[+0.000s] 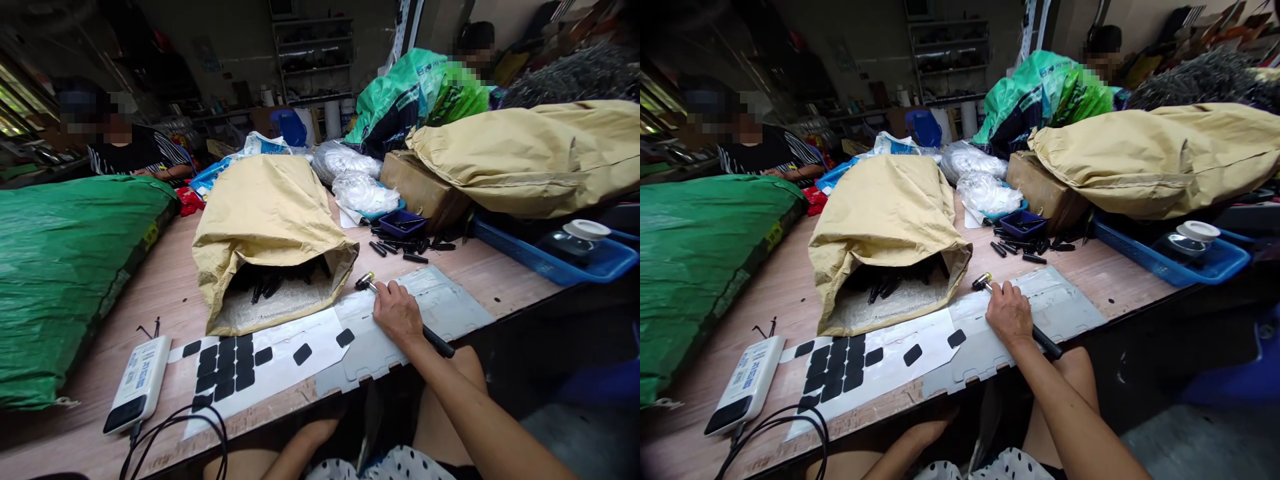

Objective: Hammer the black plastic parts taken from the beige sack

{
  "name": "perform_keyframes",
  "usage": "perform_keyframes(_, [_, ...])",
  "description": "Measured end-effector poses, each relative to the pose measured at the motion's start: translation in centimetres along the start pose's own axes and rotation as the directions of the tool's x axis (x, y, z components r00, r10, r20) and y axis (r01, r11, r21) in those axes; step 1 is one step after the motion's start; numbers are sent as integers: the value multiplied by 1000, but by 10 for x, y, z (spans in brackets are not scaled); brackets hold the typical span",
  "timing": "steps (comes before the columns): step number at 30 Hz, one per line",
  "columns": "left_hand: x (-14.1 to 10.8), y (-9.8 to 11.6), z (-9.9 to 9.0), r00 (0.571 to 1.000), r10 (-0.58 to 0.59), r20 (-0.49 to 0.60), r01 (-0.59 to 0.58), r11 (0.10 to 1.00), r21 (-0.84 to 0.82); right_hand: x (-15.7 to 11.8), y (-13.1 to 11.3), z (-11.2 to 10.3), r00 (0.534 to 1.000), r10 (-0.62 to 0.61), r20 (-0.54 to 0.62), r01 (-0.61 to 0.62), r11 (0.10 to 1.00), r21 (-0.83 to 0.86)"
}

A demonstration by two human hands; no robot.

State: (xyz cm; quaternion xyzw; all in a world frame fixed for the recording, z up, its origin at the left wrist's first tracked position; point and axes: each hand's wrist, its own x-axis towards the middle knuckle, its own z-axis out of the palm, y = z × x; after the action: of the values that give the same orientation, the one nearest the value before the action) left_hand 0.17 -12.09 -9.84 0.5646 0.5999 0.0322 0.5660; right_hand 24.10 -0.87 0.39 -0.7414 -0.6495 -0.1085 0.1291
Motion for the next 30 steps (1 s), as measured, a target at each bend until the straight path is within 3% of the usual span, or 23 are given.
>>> perform_keyframes(1, [-13,11,-6,998,-25,56,23,999,41,0,0,0,1000,-1,-2,1,1000,-1])
perform_keyframes(3, [-42,38,-22,958,-30,287,13,998,61,0,0,1,1000,-2,-4,2,1000,-1])
perform_keyframes(5, [-65,69,-46,847,129,515,-103,992,-78,-1,1,1,1000,-5,-4,5,1000,0])
perform_keyframes(6, [-70,85,-62,823,193,534,-135,980,-146,-1,1,1,1000,-6,-3,6,1000,-1])
perform_keyframes(7, [-71,99,-81,847,249,469,-182,966,-184,-1,1,1,1000,-7,-3,7,1000,-2])
perform_keyframes(8, [-67,112,-103,907,303,293,-257,948,-187,-1,0,1,1000,-7,-4,7,1000,-3])
perform_keyframes(9, [-59,122,-125,944,328,35,-320,936,-144,-1,0,1,1000,-7,-5,7,1000,-4])
perform_keyframes(10, [-47,128,-149,913,328,-243,-350,935,-54,-1,0,1,1000,-7,-5,7,1000,-5])
perform_keyframes(11, [-33,132,-171,806,309,-504,-322,944,63,0,0,1,1000,-7,-3,7,1000,-6])
perform_keyframes(12, [-18,133,-192,662,286,-693,-232,957,173,0,0,1,1000,-7,0,7,1000,-6])
perform_keyframes(13, [-4,133,-209,532,264,-805,-109,964,244,0,0,1,1000,-6,4,6,1000,-7])
perform_keyframes(14, [9,131,-223,454,251,-855,4,959,283,0,0,0,1000,-3,8,4,1000,-6])
perform_keyframes(15, [20,128,-234,418,237,-877,103,947,305,0,0,0,1000,-1,11,1,1000,-5])
perform_keyframes(16, [28,124,-241,418,220,-882,175,933,316,1,-1,0,1000,3,13,-3,1000,-4])
perform_keyframes(20, [41,108,-251,478,122,-870,284,916,284,1,-1,-2,1000,9,18,-9,1000,1])
perform_keyframes(25, [27,89,-255,513,48,-857,298,926,230,1,-1,-1,1000,15,22,-15,1000,2])
perform_keyframes(26, [22,88,-252,498,65,-865,288,928,235,1,-1,-1,1000,17,22,-17,1000,3])
perform_keyframes(28, [9,91,-236,427,146,-893,229,937,263,1,-1,-1,1000,14,23,-14,1000,4])
perform_keyframes(30, [-2,101,-207,393,306,-867,64,932,358,1,-1,0,1000,8,21,-8,1000,4])
